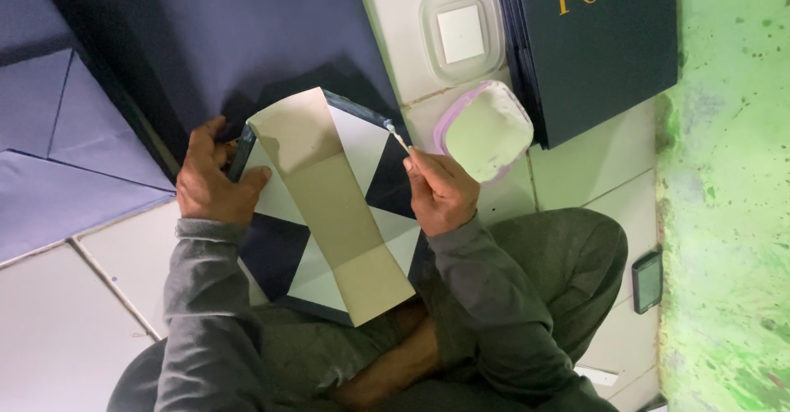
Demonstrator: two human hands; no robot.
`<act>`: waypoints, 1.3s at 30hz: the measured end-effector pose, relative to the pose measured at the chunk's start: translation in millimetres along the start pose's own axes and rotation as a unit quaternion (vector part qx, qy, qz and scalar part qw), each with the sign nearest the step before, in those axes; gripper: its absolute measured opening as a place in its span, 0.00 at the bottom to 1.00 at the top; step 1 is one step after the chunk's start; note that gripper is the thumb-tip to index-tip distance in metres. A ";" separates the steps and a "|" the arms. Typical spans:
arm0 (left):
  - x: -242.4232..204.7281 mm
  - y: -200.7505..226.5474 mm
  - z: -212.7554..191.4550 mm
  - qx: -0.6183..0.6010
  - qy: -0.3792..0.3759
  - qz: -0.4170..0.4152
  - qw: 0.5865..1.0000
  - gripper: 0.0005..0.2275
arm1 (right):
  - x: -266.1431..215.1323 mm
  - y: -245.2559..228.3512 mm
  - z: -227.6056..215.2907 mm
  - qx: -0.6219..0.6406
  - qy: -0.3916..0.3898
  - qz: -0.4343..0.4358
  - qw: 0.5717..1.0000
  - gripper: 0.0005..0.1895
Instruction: The person assembles a paper gift box by hand, folding cardboard panels and applying glue to the edges with a small stick.
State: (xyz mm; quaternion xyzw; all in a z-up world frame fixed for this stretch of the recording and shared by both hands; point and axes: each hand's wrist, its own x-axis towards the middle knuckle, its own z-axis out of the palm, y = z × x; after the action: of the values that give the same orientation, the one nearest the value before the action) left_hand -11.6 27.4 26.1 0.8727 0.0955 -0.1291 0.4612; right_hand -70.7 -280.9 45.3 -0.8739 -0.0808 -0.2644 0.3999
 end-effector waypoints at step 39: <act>0.2 -5.1 4.1 -0.101 -0.012 0.037 0.994 0.34 | -4.9 -0.2 5.3 -0.023 0.037 0.018 0.999 0.13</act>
State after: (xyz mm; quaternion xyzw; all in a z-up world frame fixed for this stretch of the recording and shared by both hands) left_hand -13.4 26.8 19.8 0.8231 0.0702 -0.1118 0.5524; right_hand -72.8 -276.5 39.9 -0.8738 -0.0437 -0.2909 0.3873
